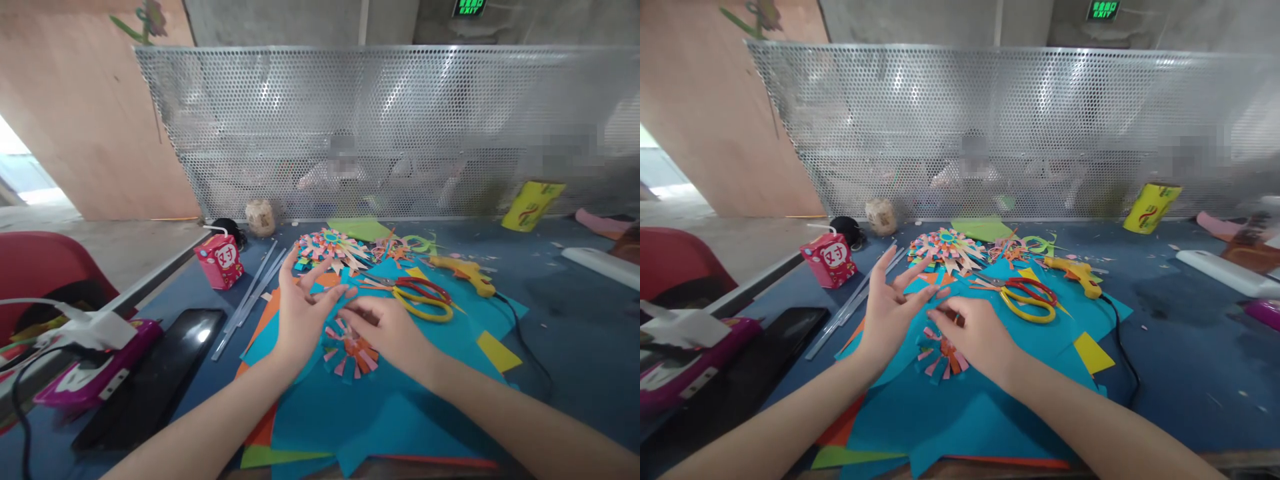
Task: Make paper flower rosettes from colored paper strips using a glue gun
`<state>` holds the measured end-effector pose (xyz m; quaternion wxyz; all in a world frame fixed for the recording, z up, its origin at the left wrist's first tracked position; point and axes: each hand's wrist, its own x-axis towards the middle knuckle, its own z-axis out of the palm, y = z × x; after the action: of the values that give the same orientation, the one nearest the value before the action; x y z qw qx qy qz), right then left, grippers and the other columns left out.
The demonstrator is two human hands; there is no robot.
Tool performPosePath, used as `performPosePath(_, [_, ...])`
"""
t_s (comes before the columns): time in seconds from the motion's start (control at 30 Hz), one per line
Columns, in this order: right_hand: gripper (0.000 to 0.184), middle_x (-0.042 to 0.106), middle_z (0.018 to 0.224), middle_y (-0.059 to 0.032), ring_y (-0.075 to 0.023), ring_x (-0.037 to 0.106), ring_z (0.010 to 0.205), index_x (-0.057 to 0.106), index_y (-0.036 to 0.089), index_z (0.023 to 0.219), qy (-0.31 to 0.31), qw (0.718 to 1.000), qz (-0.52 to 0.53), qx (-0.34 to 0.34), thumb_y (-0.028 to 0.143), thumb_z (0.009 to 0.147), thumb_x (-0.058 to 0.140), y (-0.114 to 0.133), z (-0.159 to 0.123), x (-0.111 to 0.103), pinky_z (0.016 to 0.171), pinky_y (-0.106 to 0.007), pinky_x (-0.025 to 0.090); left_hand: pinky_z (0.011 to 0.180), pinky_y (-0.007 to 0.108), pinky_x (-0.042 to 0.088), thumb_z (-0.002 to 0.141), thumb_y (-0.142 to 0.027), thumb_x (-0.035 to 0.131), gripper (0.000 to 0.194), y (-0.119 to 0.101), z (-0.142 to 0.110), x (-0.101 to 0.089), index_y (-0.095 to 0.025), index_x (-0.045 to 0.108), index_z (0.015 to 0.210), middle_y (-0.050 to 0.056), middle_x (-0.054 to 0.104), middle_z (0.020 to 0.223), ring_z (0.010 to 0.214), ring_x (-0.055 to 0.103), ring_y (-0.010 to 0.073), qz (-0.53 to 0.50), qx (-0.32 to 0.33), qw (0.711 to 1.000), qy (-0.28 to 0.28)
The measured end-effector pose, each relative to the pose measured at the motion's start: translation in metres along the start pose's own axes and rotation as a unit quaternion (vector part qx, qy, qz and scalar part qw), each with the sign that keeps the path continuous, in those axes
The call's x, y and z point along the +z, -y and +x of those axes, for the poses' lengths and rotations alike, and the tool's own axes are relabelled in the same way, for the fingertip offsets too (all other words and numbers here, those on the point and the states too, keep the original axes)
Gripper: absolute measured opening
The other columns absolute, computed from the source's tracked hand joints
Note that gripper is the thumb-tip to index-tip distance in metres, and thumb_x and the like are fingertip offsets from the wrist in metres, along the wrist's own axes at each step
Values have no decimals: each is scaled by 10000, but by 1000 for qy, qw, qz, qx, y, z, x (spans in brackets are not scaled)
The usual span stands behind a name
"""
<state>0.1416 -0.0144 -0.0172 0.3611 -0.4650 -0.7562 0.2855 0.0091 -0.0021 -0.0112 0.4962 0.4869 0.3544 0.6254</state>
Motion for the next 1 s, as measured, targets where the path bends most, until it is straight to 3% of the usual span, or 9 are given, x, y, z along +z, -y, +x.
performPosePath(0.1, [368,537,480,16,-95,469,429,518,189,526,28,992,118,39,395,823,448,1,2,-1,450,-225,347,626,242,567,658,-139,701,849,0,-2,1,-340,184,1300,104,517,1278,672,683,150,10,-14,1000,1])
performPosePath(0.27, [353,434,385,52,-61,355,312,521,183,550,41,971,217,96,403,817,446,-1,2,2,356,-207,257,648,265,570,674,-135,683,876,4,-2,1,-339,139,1329,117,493,1299,701,683,162,0,-20,1000,16])
performPosePath(0.47, [242,474,472,52,-39,333,310,537,176,618,-58,977,192,73,337,790,477,-8,7,-9,350,-200,254,629,272,566,690,-211,688,904,5,-2,-2,-335,92,1358,124,476,1306,593,659,107,23,-12,1000,15])
performPosePath(0.57, [260,494,541,37,-40,341,332,534,175,640,-99,976,185,64,378,790,476,-14,9,-19,346,-206,242,537,247,541,684,-227,698,908,4,-1,-2,-246,107,1374,126,619,1097,628,666,151,43,-75,996,-1])
performPosePath(0.63, [271,473,534,38,-46,339,350,526,177,639,-92,979,173,57,387,799,463,-17,10,-22,349,-207,235,465,209,497,680,-216,702,897,3,-2,-1,-180,139,1377,111,678,926,650,662,169,40,-135,990,1])
performPosePath(0.73, [268,448,530,39,-59,360,401,503,186,629,-58,987,143,32,364,819,440,-18,8,-22,380,-201,264,413,184,442,666,-183,712,922,3,-5,2,-147,137,1386,116,692,916,616,641,145,7,-194,981,7])
performPosePath(0.87, [280,408,519,38,-74,392,468,439,186,553,-15,996,88,1,297,810,436,-16,5,-17,421,-191,294,451,182,439,645,-161,727,946,4,-7,3,-109,145,1389,78,706,816,576,615,117,-35,-195,980,-16])
performPosePath(1.0, [263,445,510,46,-63,383,430,452,186,549,20,994,105,12,262,800,436,-14,3,-15,395,-185,276,447,187,422,629,-160,734,946,6,-5,1,-95,167,1383,8,677,632,482,572,101,-32,-187,981,-25])
